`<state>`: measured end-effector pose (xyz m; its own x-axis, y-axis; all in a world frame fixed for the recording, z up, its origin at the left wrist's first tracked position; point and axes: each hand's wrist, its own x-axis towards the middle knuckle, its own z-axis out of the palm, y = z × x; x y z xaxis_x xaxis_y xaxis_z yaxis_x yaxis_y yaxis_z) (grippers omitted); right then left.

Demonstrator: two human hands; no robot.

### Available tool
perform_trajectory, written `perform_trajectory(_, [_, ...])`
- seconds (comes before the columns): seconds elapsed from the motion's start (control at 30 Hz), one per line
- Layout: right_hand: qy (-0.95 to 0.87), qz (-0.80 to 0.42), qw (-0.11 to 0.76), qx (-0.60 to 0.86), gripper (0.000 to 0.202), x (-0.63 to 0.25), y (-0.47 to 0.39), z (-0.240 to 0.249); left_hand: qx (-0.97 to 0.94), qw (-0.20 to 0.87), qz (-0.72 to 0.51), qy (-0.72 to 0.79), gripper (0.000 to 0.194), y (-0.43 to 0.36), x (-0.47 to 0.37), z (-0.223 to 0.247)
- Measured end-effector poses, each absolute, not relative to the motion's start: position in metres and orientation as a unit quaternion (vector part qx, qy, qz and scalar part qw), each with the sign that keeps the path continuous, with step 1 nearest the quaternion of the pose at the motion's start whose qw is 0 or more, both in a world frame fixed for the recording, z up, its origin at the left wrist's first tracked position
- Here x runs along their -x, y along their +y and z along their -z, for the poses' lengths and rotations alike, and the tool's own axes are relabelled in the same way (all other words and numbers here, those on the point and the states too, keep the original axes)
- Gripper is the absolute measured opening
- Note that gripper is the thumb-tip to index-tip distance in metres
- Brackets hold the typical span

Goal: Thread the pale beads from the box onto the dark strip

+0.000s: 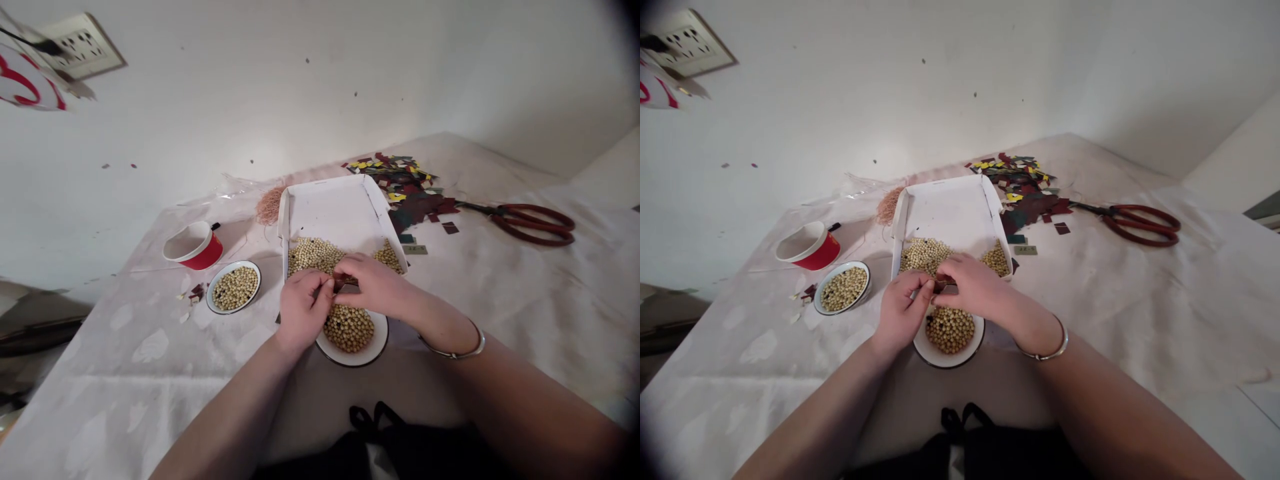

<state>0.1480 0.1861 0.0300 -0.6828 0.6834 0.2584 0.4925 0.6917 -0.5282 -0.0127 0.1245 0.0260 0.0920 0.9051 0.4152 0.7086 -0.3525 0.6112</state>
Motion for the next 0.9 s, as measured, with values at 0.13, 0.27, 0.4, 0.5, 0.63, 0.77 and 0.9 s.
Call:
perform_trajectory(0.13, [-0.883,-0.228,0.246,0.328,0.016,-0.154,0.189,-0.034,-0.725,0.122,-0.387,0.556,0.020,0.124,0.013,-0.026])
perform_trajectory(0.27, [-0.870,-0.177,0.232,0.398,0.012,-0.161,0.199,-0.028,-0.727,0.128,-0.384,0.555,0.022,0.124,0.014,-0.026])
perform_trajectory(0.4, [-0.860,-0.113,0.174,0.466,0.020,-0.161,0.206,-0.017,-0.725,0.129,-0.385,0.556,0.021,0.123,0.014,-0.026])
perform_trajectory(0.5, [-0.862,-0.107,0.156,0.470,0.022,-0.161,0.208,-0.014,-0.725,0.125,-0.384,0.558,0.021,0.123,0.014,-0.026])
perform_trajectory(0.63, [-0.862,-0.143,0.160,0.459,0.014,-0.161,0.209,-0.014,-0.728,0.126,-0.381,0.556,0.022,0.123,0.014,-0.026])
perform_trajectory(0.77, [-0.856,-0.172,0.157,0.462,0.011,-0.162,0.209,-0.016,-0.727,0.125,-0.379,0.558,0.021,0.123,0.014,-0.026])
perform_trajectory(0.9, [-0.856,-0.171,0.157,0.462,0.012,-0.162,0.207,-0.019,-0.725,0.123,-0.383,0.559,0.020,0.124,0.014,-0.025])
